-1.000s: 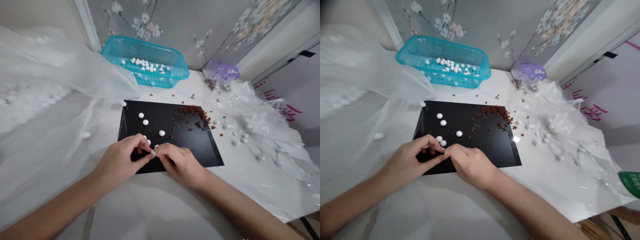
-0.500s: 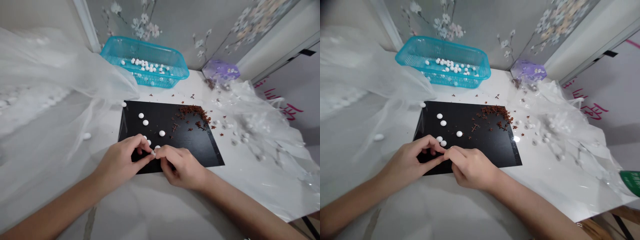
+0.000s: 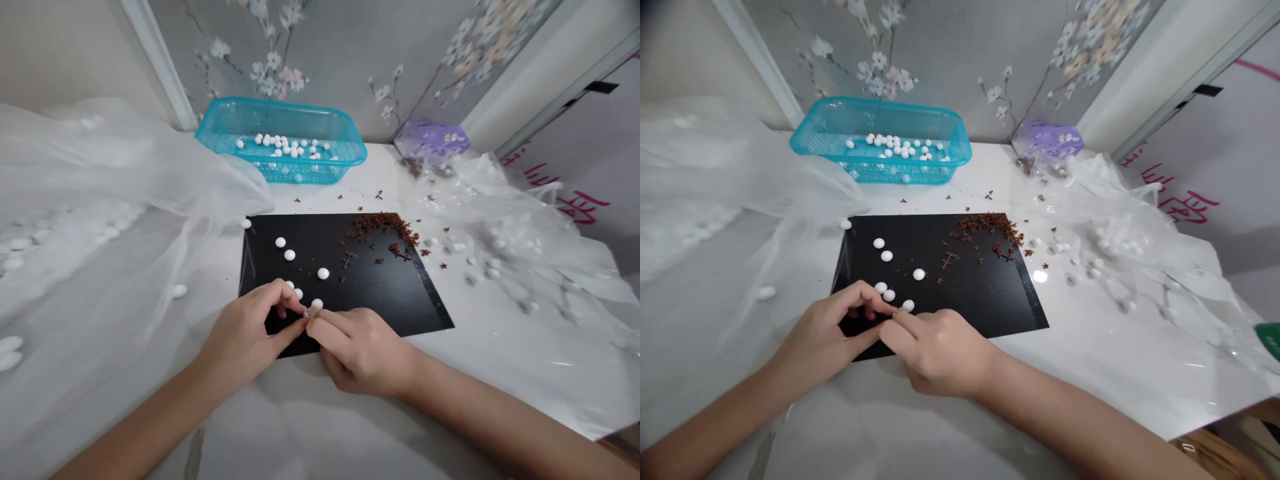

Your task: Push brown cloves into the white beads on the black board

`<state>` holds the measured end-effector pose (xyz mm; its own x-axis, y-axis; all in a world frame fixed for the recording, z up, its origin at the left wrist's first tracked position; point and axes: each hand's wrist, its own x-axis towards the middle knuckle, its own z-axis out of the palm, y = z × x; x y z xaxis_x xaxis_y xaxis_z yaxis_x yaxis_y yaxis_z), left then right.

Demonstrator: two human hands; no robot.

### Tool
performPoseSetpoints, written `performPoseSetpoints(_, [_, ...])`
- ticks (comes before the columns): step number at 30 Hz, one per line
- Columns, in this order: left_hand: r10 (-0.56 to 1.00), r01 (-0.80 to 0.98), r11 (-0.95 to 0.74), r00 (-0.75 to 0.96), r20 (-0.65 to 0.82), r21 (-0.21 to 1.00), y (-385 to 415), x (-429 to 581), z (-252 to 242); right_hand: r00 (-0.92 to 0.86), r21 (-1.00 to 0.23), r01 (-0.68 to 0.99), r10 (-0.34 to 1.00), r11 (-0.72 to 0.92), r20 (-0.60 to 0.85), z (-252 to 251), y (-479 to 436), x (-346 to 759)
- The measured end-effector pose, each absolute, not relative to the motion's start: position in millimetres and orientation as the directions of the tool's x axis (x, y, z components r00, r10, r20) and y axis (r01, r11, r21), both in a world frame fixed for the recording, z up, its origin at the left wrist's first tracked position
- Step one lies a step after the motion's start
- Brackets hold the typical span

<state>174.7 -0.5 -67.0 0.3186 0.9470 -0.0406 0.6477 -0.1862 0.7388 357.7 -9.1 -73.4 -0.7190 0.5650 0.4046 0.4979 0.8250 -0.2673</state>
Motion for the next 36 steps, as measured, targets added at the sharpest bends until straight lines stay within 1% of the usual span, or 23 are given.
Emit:
performPoseSetpoints(5, [0.942,0.664,-0.237,0.336,0.001,0.709,-0.8,172.3,-69.8,-0.708,-0.302,0.509,0.592,0.806,0.385,-69.8,-10.0,357.5])
performPoseSetpoints(9, [0.940,0.665,-0.268,0.337,0.040,0.697,-1.5,172.4,-71.9,-0.645,-0.411,0.536,0.672,0.737,0.365,-64.0,-6.3,363.5])
performPoseSetpoints(11, [0.940,0.667,-0.278,0.335,0.055,0.691,-1.6,173.1,-72.7,-0.556,-0.455,0.558,0.719,0.694,0.416,-60.9,1.8,371.3])
performPoseSetpoints(13, [0.940,0.677,-0.293,0.334,0.073,0.675,-1.3,173.7,-72.9,-0.388,-0.475,0.643,0.790,0.601,0.475,-59.3,14.9,382.9])
performPoseSetpoints(14, [0.939,0.684,-0.302,0.332,0.085,0.664,-1.1,173.8,-72.9,-0.282,-0.481,0.705,0.828,0.521,0.484,-59.3,22.9,390.0])
performPoseSetpoints(17, [0.936,0.697,-0.326,0.331,0.117,0.639,-0.7,173.9,-72.3,-0.037,-0.453,0.857,0.907,0.244,0.419,-62.8,46.4,412.5])
performPoseSetpoints(19, [0.937,0.700,-0.326,0.329,0.118,0.636,-0.9,173.7,-72.1,0.052,-0.413,0.903,0.922,0.121,0.383,-66.9,57.2,424.3])
performPoseSetpoints(24, [0.929,0.691,-0.351,0.342,0.142,0.632,-2.4,172.6,-72.7,0.142,-0.311,0.950,0.937,-0.037,0.320,-73.5,60.3,429.2])
performPoseSetpoints(26, [0.921,0.683,-0.376,0.347,0.175,0.626,-2.3,172.1,-72.5,0.163,-0.290,0.954,0.943,-0.076,0.291,-73.7,57.5,425.4])
performPoseSetpoints(29, [0.915,0.688,-0.402,0.313,0.253,0.605,-0.5,171.1,-70.9,0.170,-0.294,0.952,0.949,-0.088,0.266,-72.7,55.3,421.7])
performPoseSetpoints(32, [0.893,0.724,-0.447,0.332,0.303,0.525,2.3,170.2,-69.1,0.167,-0.319,0.945,0.951,-0.078,0.262,-72.5,56.2,422.5])
performPoseSetpoints(34, [0.886,0.763,-0.464,0.385,0.259,0.450,4.0,170.2,-69.1,0.156,-0.340,0.938,0.950,-0.058,0.270,-73.6,57.1,423.9])
performPoseSetpoints(36, [0.893,0.801,-0.450,0.416,0.172,0.394,5.6,171.3,-70.2,0.135,-0.364,0.931,0.951,-0.025,0.279,-75.5,57.2,424.2])
